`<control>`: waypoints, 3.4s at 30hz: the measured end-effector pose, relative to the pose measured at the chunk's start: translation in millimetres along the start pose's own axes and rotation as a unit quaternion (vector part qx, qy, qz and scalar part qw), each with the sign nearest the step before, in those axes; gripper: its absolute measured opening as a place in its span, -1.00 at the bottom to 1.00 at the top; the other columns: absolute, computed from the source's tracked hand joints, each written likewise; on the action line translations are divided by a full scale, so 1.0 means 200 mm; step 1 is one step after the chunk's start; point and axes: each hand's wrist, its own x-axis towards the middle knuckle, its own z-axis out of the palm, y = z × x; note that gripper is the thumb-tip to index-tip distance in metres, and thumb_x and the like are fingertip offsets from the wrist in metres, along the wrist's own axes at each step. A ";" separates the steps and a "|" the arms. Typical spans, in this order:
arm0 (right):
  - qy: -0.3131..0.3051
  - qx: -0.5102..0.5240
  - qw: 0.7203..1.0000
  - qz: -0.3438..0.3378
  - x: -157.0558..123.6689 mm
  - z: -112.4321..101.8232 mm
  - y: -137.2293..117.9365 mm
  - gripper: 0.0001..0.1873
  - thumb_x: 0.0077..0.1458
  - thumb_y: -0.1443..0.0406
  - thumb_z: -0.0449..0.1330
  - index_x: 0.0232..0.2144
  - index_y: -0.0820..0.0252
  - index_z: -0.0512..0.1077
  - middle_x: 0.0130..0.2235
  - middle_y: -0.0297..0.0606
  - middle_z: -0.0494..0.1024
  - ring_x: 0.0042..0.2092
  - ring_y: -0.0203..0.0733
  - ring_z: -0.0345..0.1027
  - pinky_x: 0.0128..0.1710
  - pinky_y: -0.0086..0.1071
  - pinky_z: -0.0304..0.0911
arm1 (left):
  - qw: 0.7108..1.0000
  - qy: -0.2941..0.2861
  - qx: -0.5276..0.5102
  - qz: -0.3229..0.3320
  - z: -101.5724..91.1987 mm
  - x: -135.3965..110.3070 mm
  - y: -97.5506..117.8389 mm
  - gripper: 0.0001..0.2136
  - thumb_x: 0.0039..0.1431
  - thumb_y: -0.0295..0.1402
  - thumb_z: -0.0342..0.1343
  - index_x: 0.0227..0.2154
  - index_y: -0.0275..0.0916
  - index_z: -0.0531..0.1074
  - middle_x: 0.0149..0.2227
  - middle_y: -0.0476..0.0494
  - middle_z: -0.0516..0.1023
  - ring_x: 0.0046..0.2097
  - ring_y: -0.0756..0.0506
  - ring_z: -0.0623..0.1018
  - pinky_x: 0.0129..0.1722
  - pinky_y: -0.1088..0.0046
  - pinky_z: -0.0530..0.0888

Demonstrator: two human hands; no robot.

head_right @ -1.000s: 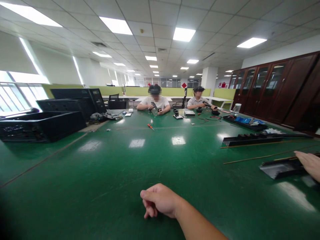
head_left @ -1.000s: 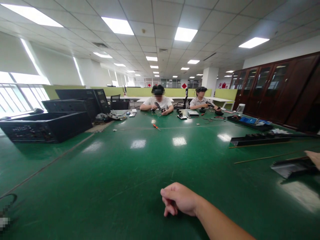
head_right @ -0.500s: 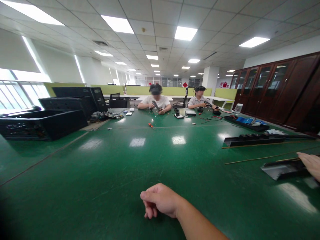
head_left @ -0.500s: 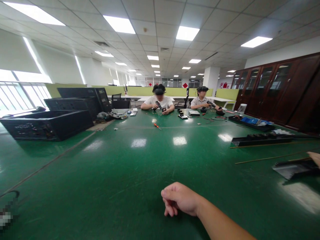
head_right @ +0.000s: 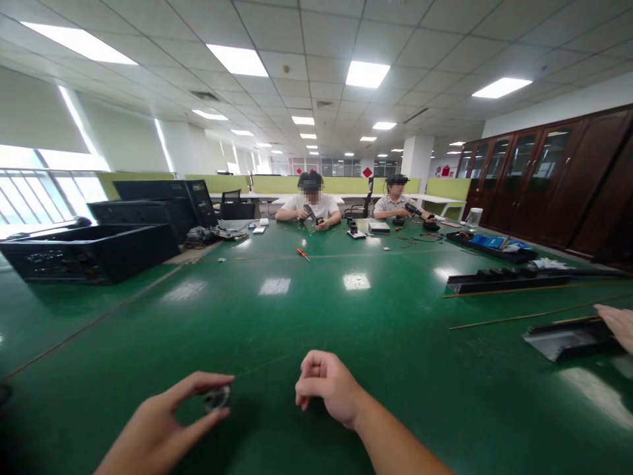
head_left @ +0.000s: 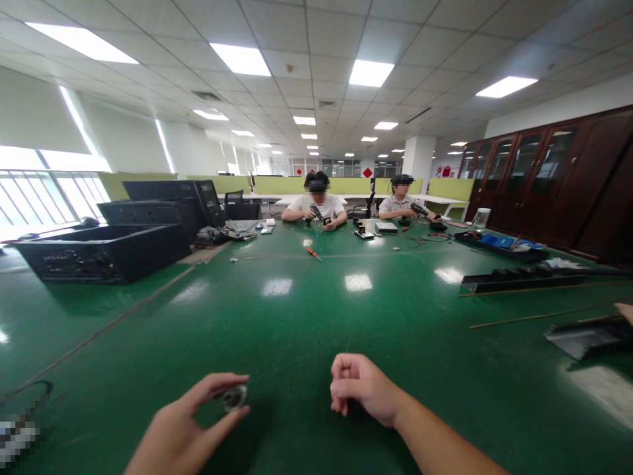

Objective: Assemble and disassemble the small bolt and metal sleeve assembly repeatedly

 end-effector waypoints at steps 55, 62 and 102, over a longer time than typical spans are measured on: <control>0.137 -0.450 0.867 -0.165 -0.07 0.02 -0.06 -0.92 -0.05 0.40 0.26 -0.44 0.18 0.55 -0.44 -0.34 0.54 -0.38 -0.25 0.41 -0.34 -0.42 0.21 | 0.972 -0.101 -0.137 0.162 0.51 0.17 0.24 -0.81 0.07 -0.49 0.28 -0.23 -0.16 0.52 -0.28 -0.05 0.60 -0.22 -0.09 0.56 -0.20 0.40 0.46; 0.131 -0.452 0.866 -0.169 -0.08 0.02 -0.07 -0.93 -0.05 0.39 0.25 -0.44 0.18 0.54 -0.44 -0.33 0.55 -0.37 -0.24 0.43 -0.32 -0.41 0.21 | 0.973 -0.092 -0.130 0.165 0.52 0.16 0.24 -0.80 0.05 -0.49 0.28 -0.23 -0.16 0.52 -0.27 -0.06 0.61 -0.22 -0.10 0.56 -0.20 0.39 0.47; 0.135 -0.464 0.858 -0.174 -0.09 0.02 -0.08 -0.92 -0.05 0.40 0.24 -0.45 0.16 0.53 -0.44 -0.34 0.54 -0.37 -0.22 0.42 -0.33 -0.39 0.22 | 0.975 -0.071 -0.114 0.179 0.50 0.18 0.21 -0.76 0.05 -0.48 0.30 -0.19 -0.16 0.54 -0.24 -0.11 0.64 -0.20 -0.13 0.58 -0.18 0.33 0.51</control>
